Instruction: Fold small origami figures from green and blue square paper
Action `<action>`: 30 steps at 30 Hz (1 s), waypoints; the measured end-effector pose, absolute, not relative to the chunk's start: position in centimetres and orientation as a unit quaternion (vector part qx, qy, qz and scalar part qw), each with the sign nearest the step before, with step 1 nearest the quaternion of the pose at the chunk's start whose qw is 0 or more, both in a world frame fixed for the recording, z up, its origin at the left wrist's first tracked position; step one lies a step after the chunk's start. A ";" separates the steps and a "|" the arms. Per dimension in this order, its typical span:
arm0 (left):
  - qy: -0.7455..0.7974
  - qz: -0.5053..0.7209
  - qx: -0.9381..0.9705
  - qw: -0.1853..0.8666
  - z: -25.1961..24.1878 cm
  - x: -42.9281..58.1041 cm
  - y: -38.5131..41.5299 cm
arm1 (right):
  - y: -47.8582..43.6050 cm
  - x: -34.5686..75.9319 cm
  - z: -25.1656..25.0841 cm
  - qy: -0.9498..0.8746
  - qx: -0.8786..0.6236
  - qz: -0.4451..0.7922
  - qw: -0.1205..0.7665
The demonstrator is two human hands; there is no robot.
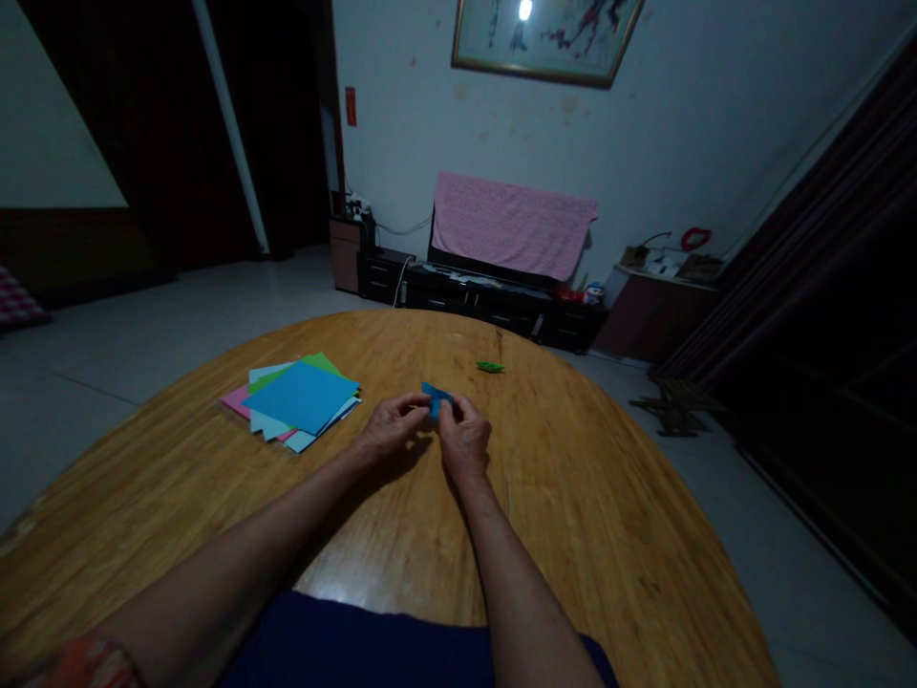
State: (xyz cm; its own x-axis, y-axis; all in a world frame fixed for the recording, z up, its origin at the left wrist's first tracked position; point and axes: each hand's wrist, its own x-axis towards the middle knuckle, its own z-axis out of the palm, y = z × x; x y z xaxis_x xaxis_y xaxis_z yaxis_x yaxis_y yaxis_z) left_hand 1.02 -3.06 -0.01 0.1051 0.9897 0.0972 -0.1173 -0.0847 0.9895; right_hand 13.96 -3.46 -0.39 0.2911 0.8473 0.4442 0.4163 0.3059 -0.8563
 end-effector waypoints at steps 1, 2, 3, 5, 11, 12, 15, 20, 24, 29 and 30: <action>0.396 0.515 0.501 0.573 0.0 1.2 -3.3 | -3.7 13.7 -0.2 -0.578 -0.550 0.188 0.573; 0.371 0.512 0.479 0.609 0.1 1.2 -3.6 | -3.9 13.6 0.0 -0.597 -0.541 0.186 0.563; 0.345 0.508 0.462 0.640 0.3 1.1 -3.7 | -4.1 13.4 0.2 -0.620 -0.529 0.184 0.550; 0.319 0.499 0.451 0.668 0.5 0.5 -3.8 | -4.3 13.3 0.5 -0.660 -0.503 0.177 0.529; 0.349 0.517 0.504 0.597 0.2 -0.8 -2.5 | -4.4 13.1 0.6 -0.715 -0.473 0.164 0.488; 0.356 0.526 0.513 0.577 0.1 -0.7 -2.3 | -4.5 13.1 0.5 -0.723 -0.468 0.158 0.484; 0.385 0.539 0.532 0.528 -0.1 -0.7 -1.9 | -4.5 13.0 0.5 -0.737 -0.455 0.137 0.481; 0.426 0.517 0.532 0.518 -0.1 -1.2 -1.8 | -3.8 13.9 0.8 -0.656 -0.535 0.084 0.526; 0.422 0.478 0.535 0.553 -0.2 -1.5 -1.9 | -3.1 15.1 0.7 -0.589 -0.548 0.241 0.543; 0.410 0.461 0.530 0.582 -0.1 -1.6 -2.1 | -3.0 15.5 0.3 -0.541 -0.506 0.383 0.553; 0.410 0.461 0.528 0.583 -0.1 -1.6 -2.1 | -3.1 15.5 0.2 -0.532 -0.504 0.390 0.557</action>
